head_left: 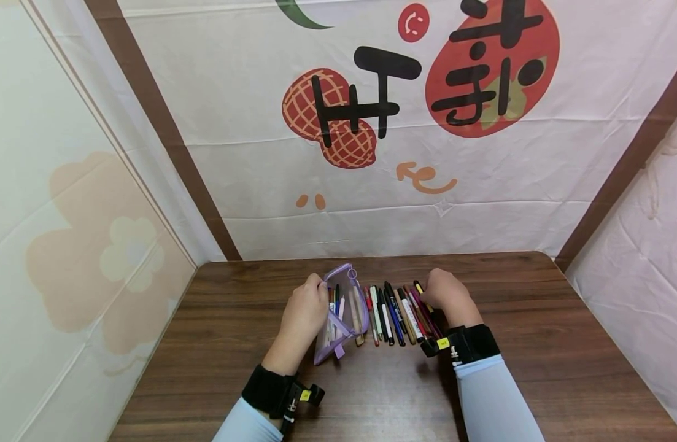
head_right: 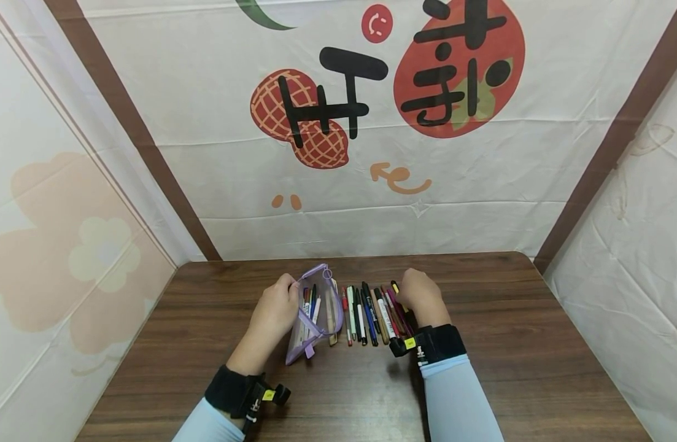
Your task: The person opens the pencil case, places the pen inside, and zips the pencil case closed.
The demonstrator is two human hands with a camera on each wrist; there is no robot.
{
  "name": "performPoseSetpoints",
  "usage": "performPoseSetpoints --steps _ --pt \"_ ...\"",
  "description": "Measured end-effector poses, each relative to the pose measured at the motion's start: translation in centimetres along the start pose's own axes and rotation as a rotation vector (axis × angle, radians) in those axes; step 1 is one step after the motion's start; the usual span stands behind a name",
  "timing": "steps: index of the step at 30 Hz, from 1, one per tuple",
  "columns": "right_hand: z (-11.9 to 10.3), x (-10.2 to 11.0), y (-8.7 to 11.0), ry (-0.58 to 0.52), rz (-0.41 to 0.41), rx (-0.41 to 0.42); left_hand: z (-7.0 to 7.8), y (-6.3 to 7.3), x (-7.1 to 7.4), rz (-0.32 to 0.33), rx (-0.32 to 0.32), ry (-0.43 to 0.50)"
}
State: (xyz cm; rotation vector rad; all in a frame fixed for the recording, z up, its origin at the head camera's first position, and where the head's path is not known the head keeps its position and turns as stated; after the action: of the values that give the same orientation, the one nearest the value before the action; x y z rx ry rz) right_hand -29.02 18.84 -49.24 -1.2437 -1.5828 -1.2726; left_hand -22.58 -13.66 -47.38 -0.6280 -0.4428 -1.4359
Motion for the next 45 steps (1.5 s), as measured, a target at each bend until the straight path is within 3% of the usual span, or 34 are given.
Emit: performPoseSetpoints --steps 5,11,19,35,39,45 --pt "-0.1 0.6 -0.3 -0.018 0.023 0.016 -0.1 -0.1 -0.1 0.005 -0.011 -0.011" --pt "-0.3 1.2 -0.3 -0.148 0.109 0.060 -0.1 -0.1 -0.1 0.013 -0.017 -0.023" --pt "-1.4 1.7 -0.1 -0.290 0.137 0.112 -0.2 -0.1 -0.1 0.007 -0.012 -0.023" --pt "-4.6 1.7 0.8 -0.767 0.196 0.116 0.0 0.0 -0.2 0.001 -0.008 -0.006" --pt "-6.3 1.0 0.9 -0.838 0.172 0.168 0.0 -0.1 -0.2 0.005 -0.002 -0.007" --pt "-8.9 -0.8 1.1 -0.846 0.075 0.255 0.0 -0.1 -0.3 0.005 0.011 -0.016"
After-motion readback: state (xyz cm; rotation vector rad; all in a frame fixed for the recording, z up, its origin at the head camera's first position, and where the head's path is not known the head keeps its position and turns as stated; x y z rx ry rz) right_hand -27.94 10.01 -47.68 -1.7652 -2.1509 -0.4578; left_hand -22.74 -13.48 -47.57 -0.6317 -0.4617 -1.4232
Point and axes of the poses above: each hand's wrist, its own y-axis away from the middle knuckle, its own x-axis out of the back of the hand, z = x × y, the point moved 1 cm from there along -y, towards the middle knuckle, and after that the axes turned 12 degrees about y, right-handed, at the moved point
